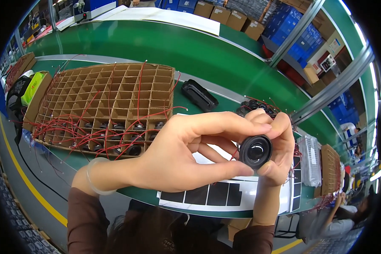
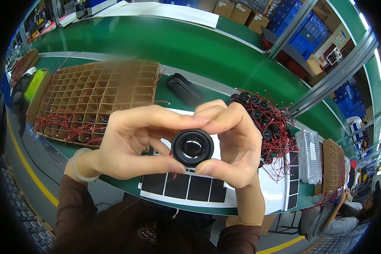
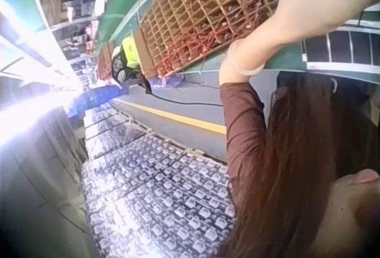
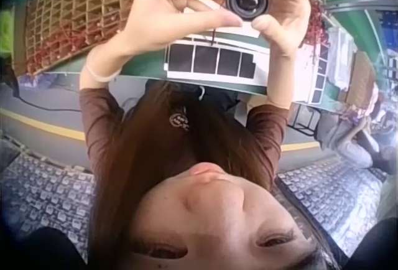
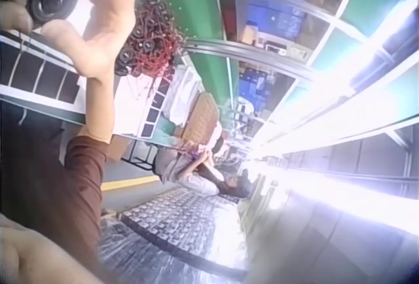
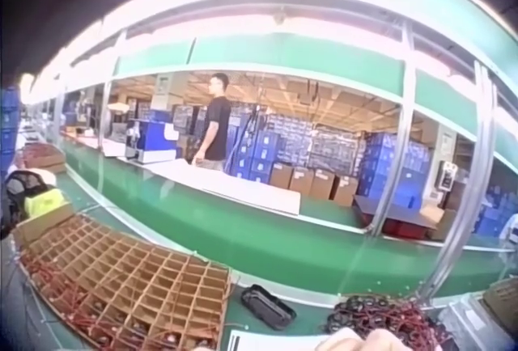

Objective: Manually assemble wires and plastic components onto small audio speakers at a factory assembly line.

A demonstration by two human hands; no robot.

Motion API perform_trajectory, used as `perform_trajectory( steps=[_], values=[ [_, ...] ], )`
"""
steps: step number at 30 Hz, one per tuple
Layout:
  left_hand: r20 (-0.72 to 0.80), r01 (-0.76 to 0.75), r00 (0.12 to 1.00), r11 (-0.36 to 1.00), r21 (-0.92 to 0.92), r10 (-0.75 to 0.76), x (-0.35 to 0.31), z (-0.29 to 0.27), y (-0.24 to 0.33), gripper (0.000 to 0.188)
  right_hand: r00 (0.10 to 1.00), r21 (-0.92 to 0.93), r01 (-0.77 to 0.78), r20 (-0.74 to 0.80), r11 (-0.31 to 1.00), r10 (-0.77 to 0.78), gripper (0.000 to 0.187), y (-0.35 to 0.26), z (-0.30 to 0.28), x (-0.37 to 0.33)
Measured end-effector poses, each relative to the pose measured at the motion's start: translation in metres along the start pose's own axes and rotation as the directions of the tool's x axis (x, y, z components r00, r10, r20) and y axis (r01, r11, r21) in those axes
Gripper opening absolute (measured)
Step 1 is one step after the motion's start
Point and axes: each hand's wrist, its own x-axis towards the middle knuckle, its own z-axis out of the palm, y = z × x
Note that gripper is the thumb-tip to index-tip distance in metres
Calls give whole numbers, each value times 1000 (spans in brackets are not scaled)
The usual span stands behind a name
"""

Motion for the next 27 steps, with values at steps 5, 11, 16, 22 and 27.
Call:
perform_trajectory(
  steps=[5, 11, 16, 22, 27],
  values=[
    [-82, -125, 988, 988, 94, 133, 0, 2, -12, 41, 996, -30, -30, -84, 999, 27, 37, -5, 6, -1],
    [-8, -280, 944, 815, 507, 330, 3, -5, -5, 40, 983, -124, -46, -183, 991, 23, 35, -11, 15, 0],
    [82, -284, 957, 835, 472, 279, 8, -10, 0, 41, 988, -153, -75, -146, 985, 53, 36, -14, 10, -2],
    [145, -318, 947, 771, 551, 286, 6, -11, 3, 41, 996, -228, 33, -70, 973, -50, 38, -12, 9, 0],
    [51, -306, 945, 817, 489, 323, 4, -4, 8, 40, 990, -217, 140, 1, 966, -143, 41, -11, 10, 1]
  ],
)
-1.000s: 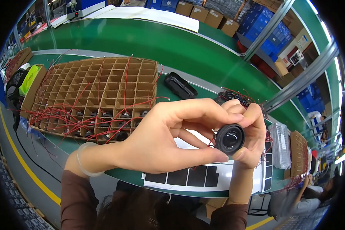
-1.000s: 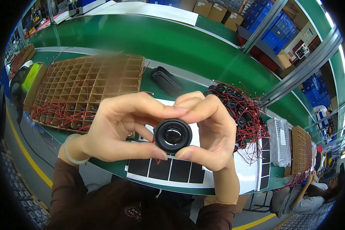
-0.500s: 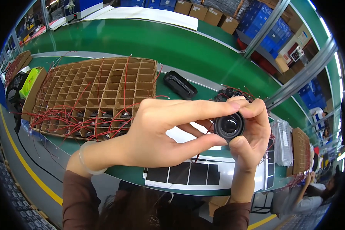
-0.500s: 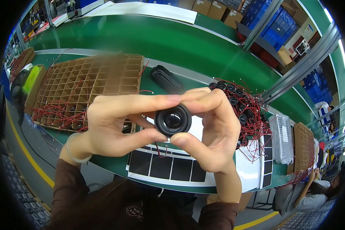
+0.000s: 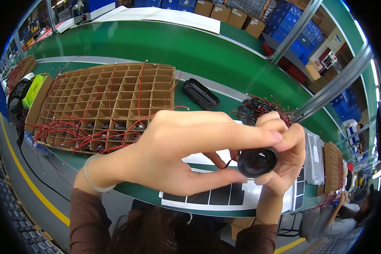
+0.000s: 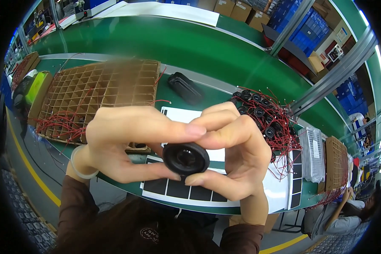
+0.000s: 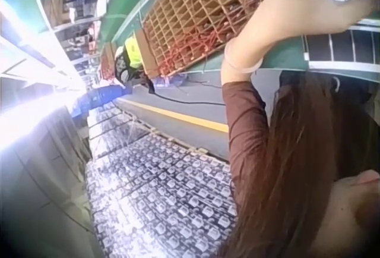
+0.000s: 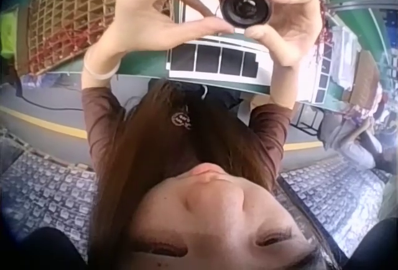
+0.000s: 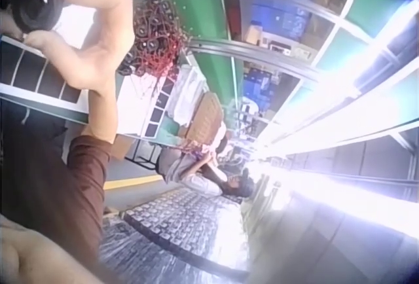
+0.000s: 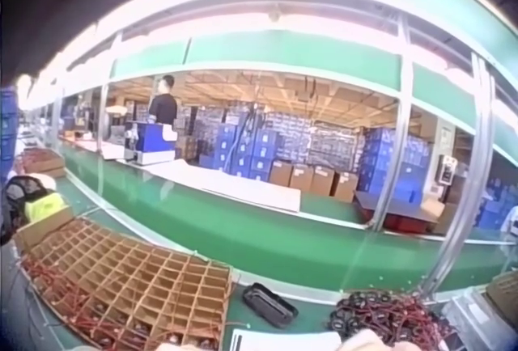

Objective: Manually assemble wires and plastic components onto small audio speakers at a factory assembly line.

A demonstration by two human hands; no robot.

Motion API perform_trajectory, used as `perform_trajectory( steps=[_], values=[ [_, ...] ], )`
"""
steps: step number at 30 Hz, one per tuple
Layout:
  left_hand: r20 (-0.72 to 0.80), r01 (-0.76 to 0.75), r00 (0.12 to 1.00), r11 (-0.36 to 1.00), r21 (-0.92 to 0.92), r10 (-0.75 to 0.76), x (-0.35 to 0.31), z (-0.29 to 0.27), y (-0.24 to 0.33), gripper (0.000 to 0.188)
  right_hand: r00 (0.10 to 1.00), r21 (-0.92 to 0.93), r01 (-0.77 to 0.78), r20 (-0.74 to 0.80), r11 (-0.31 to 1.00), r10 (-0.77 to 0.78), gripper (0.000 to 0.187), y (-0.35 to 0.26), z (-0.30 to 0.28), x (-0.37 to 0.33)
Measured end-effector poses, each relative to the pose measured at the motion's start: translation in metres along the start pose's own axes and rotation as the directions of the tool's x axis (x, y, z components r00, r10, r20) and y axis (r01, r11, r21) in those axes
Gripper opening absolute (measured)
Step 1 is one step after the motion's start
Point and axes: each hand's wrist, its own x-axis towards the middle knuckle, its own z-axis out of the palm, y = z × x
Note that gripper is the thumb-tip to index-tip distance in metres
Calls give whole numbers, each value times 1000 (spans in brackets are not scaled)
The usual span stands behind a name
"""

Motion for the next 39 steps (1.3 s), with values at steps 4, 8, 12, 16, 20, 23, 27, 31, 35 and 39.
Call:
perform_trajectory(
  steps=[4, 8, 12, 16, 20, 23, 27, 31, 35, 39],
  values=[
    [43, -22, 999, 1000, 21, 21, -1, 2, -1, 42, 999, 31, 45, 0, 998, -45, 42, 2, -1, -1],
    [23, -63, 998, 997, 52, 62, -5, 1, 4, 40, 998, 0, 55, 29, 998, -55, 41, 1, 3, 0],
    [17, 136, 991, 960, -243, -136, -5, 8, 4, 37, 993, -89, 109, 51, 990, -105, 40, 1, 0, 0],
    [60, 107, 994, 948, -299, -94, -6, 1, -1, 38, 995, -54, 96, 43, 994, -93, 40, 1, 6, 0],
    [56, 81, 996, 954, -289, -68, -6, 0, 1, 46, 998, 13, 70, 4, 997, -70, 40, 5, 7, 2],
    [77, 47, 996, 981, -190, -33, -1, 6, -2, 53, 999, 26, 45, -24, 999, -44, 31, 3, 1, -2],
    [-12, 100, 994, 974, -201, -104, -6, 7, 1, 46, 996, 38, -64, -61, 997, 66, 24, 0, 7, -1],
    [10, 83, 997, 981, -176, -83, -5, 4, 4, 46, 998, 43, -53, -44, 998, 55, 27, 1, 6, -2],
    [30, 18, 999, 994, -107, -15, -5, 4, 0, 47, 997, 91, -68, -17, 993, 70, 29, 1, 5, -3],
    [5, -28, 1000, 992, -124, 28, -6, 5, -3, 50, 995, 138, -93, -23, 986, 97, 29, 2, 5, -4]
  ],
)
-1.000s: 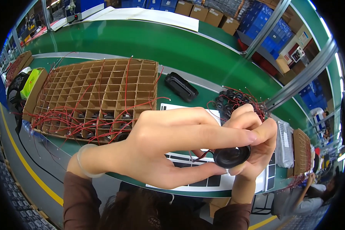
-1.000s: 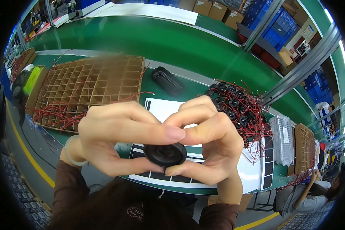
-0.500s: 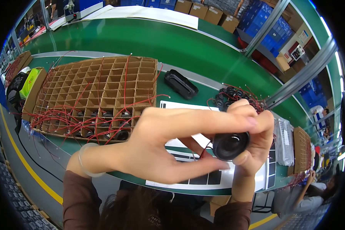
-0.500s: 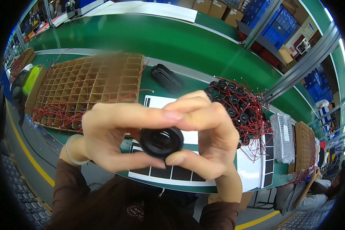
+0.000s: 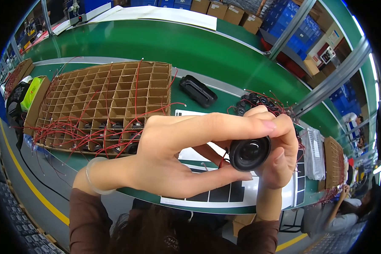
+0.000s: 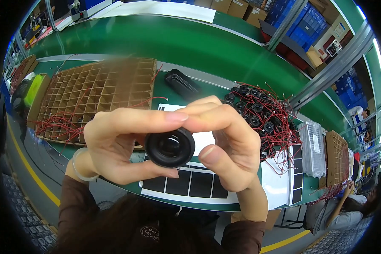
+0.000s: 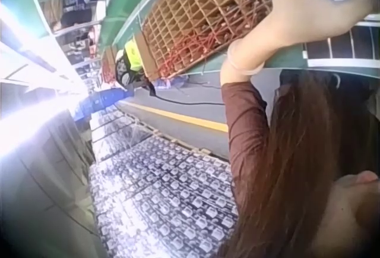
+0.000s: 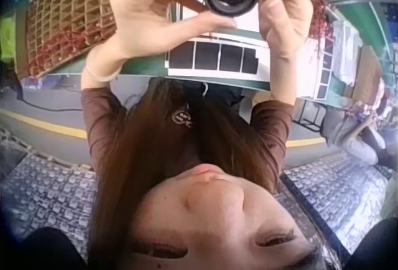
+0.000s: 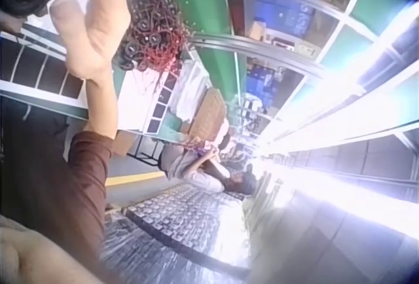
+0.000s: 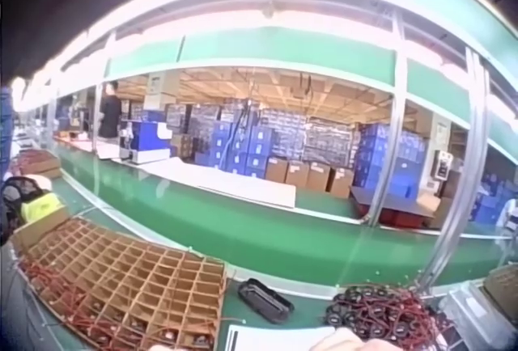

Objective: Manually assemble wires and plastic components onto small audio speakers at a factory assembly line.

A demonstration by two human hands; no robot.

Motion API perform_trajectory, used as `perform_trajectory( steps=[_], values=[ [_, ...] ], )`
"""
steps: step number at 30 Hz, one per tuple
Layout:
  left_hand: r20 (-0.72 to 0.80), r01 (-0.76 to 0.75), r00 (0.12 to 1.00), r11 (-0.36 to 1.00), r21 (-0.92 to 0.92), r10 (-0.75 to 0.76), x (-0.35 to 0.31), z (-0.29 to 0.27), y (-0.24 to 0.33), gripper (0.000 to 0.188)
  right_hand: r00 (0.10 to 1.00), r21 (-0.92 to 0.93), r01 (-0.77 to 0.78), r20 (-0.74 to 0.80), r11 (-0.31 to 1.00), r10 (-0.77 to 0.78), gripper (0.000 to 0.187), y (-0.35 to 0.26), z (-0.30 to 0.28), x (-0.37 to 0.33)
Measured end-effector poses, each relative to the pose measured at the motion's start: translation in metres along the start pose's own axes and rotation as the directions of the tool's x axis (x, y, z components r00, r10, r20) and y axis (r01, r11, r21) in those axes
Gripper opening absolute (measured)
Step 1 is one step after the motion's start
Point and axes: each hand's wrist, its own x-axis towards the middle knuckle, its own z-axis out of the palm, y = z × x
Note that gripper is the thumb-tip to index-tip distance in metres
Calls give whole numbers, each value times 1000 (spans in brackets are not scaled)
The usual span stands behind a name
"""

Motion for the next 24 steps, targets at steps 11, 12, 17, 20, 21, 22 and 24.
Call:
perform_trajectory(
  steps=[11, 12, 17, 20, 21, 22, 24],
  values=[
    [18, 12, 1000, 1000, -4, -12, 1, 4, -2, 48, 999, 118, -30, -11, 993, 32, 19, 2, -1, 1],
    [32, -6, 999, 999, 38, 5, 1, 4, -3, 47, 998, 140, -52, -16, 989, 55, 17, 1, -1, 1],
    [18, 20, 1000, 1000, 24, -21, 0, 4, -1, 47, 998, 118, -66, -5, 991, 67, 18, -1, -3, 2],
    [-7, 39, 999, 999, -28, -40, 0, 5, -1, 47, 998, 59, -66, -4, 996, 66, 25, -2, -3, 2],
    [-3, 36, 999, 998, -48, -37, -1, 4, -1, 47, 999, 10, -46, 14, 999, 46, 29, -1, -2, 2],
    [-4, 38, 999, 998, -48, -38, -2, 3, -2, 47, 999, 11, -46, 14, 999, 46, 29, 0, -2, 2],
    [0, 27, 1000, 1000, -7, -27, -5, 0, -1, 50, 998, -88, -11, 68, 996, 17, 39, 1, 2, 4]
  ],
)
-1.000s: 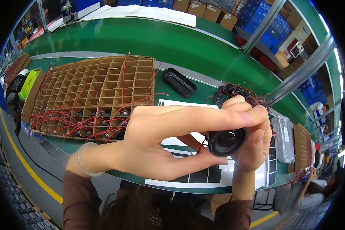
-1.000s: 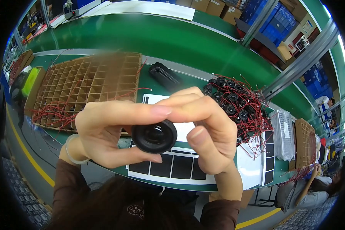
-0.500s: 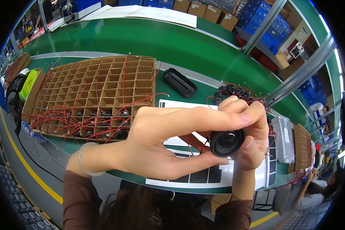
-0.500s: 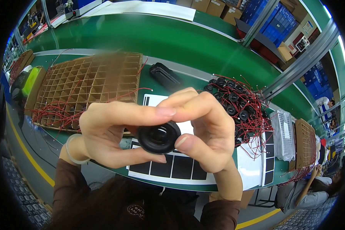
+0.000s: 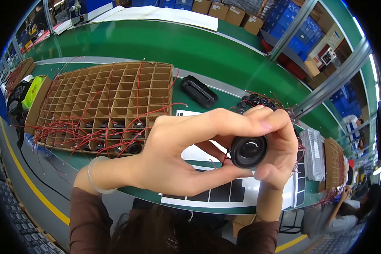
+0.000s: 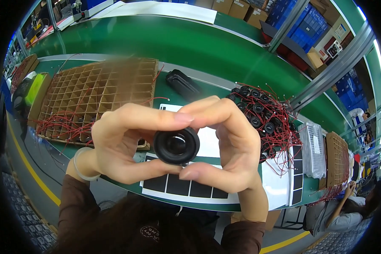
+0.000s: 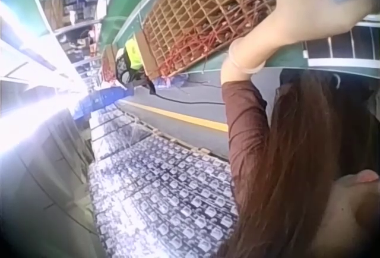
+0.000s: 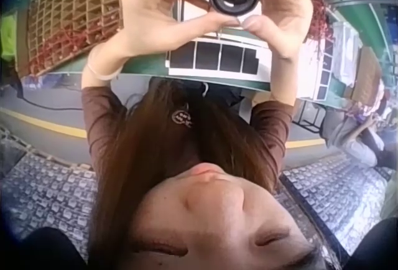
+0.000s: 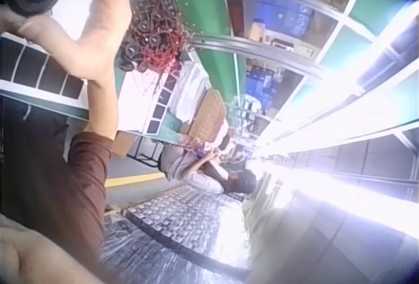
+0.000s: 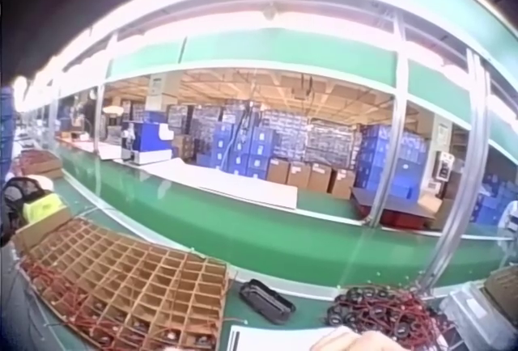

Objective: Manually assemble wires and plastic components onto small audio speakers at a factory assembly line.

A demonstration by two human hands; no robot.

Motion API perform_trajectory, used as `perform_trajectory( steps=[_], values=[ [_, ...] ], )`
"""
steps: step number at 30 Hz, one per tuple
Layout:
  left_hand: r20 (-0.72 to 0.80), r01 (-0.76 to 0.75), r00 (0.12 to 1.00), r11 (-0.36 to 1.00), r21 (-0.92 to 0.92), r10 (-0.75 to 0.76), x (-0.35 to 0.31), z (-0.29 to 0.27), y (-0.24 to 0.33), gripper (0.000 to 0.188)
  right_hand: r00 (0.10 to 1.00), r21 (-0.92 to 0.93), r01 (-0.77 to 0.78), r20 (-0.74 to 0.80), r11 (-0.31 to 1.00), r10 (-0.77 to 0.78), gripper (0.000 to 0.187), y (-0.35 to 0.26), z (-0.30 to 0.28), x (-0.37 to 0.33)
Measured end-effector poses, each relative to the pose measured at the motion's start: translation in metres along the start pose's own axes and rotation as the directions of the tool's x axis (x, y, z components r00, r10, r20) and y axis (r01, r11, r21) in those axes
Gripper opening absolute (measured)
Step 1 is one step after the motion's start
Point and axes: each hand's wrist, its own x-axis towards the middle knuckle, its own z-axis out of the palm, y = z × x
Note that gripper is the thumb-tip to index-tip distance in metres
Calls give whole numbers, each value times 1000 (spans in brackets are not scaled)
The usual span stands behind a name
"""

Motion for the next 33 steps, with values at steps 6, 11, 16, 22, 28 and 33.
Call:
perform_trajectory(
  steps=[6, 11, 16, 22, 28, 33],
  values=[
    [13, 351, 927, 856, -381, -375, 2, 14, -2, 41, 952, -330, -198, -290, 923, 101, 57, -30, -11, 10],
    [354, 742, 662, 512, -432, -661, -6, 31, -7, 31, 880, -490, -397, -443, 776, 171, 22, -58, -34, 54],
    [523, 872, 486, 429, -236, -700, -13, 49, -7, 28, 967, -839, -255, -224, 480, 122, 20, -69, -69, -18],
    [548, 782, 526, 624, -10, -650, -37, 79, -13, 28, 767, -773, -604, -499, 193, 402, 16, -55, -41, -171],
    [529, 643, 588, 750, 155, -612, -60, 105, -27, 32, 879, -880, -455, -420, 137, 225, 23, -23, 1, -197],
    [570, 693, 499, 695, 190, -653, -52, 123, -29, 30, 911, -885, -409, -382, 223, 155, 19, -22, -3, -204]
  ],
)
